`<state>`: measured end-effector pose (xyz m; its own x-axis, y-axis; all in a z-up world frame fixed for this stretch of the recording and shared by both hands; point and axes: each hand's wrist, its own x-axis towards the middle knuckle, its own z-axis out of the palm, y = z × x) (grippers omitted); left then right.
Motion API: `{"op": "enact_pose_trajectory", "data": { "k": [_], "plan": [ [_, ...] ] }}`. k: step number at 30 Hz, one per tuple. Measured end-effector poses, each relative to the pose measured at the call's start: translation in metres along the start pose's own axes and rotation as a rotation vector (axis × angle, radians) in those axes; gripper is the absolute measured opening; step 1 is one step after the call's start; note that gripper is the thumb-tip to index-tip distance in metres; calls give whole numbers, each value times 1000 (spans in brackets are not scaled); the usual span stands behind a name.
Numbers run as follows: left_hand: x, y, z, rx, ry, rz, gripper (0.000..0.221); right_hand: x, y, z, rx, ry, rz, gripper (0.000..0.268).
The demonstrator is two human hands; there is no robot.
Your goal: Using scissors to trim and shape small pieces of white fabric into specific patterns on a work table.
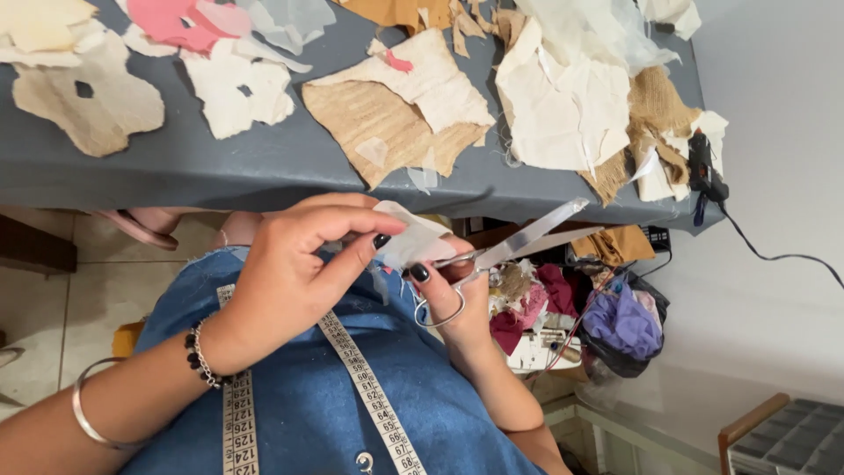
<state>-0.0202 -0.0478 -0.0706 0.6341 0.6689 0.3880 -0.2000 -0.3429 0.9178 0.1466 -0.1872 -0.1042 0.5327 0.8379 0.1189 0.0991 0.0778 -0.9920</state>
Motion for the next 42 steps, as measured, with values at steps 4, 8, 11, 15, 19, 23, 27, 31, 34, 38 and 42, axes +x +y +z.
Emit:
{"op": "enact_pose_trajectory", "data": {
  "k": [4,8,11,15,19,23,27,31,34,38,42],
  "plan": [
    [16,10,-19,29,-45,60,24,4,-1,-17,-37,-344,-126,49],
    [28,13,-35,88,-84,126,24,2,-6,-25,-639,-638,-173,90],
    [33,10,-38,148,-102,179,27,4,-6,-26,-773,-746,-184,87],
    [35,12,-36,180,-228,218,31,8,-12,-26,-765,-755,-193,73],
    [35,7,-33,199,-286,245,35,13,-14,-25,-752,-766,-210,65],
    [38,9,-33,184,-347,247,35,13,-15,-24,-768,-774,-215,68],
    [41,10,-36,208,-408,238,39,11,-13,-25,-756,-782,-221,67],
    [44,15,-39,227,-455,190,40,11,-11,-27,-748,-793,-228,64],
    [44,16,-40,235,-468,183,38,9,-7,-31,-769,-793,-229,65],
    [43,15,-41,228,-449,219,37,7,-4,-34,-803,-796,-271,62],
    [43,16,-42,205,-431,231,34,6,2,-39,-791,-791,-267,59]
  ]
}}
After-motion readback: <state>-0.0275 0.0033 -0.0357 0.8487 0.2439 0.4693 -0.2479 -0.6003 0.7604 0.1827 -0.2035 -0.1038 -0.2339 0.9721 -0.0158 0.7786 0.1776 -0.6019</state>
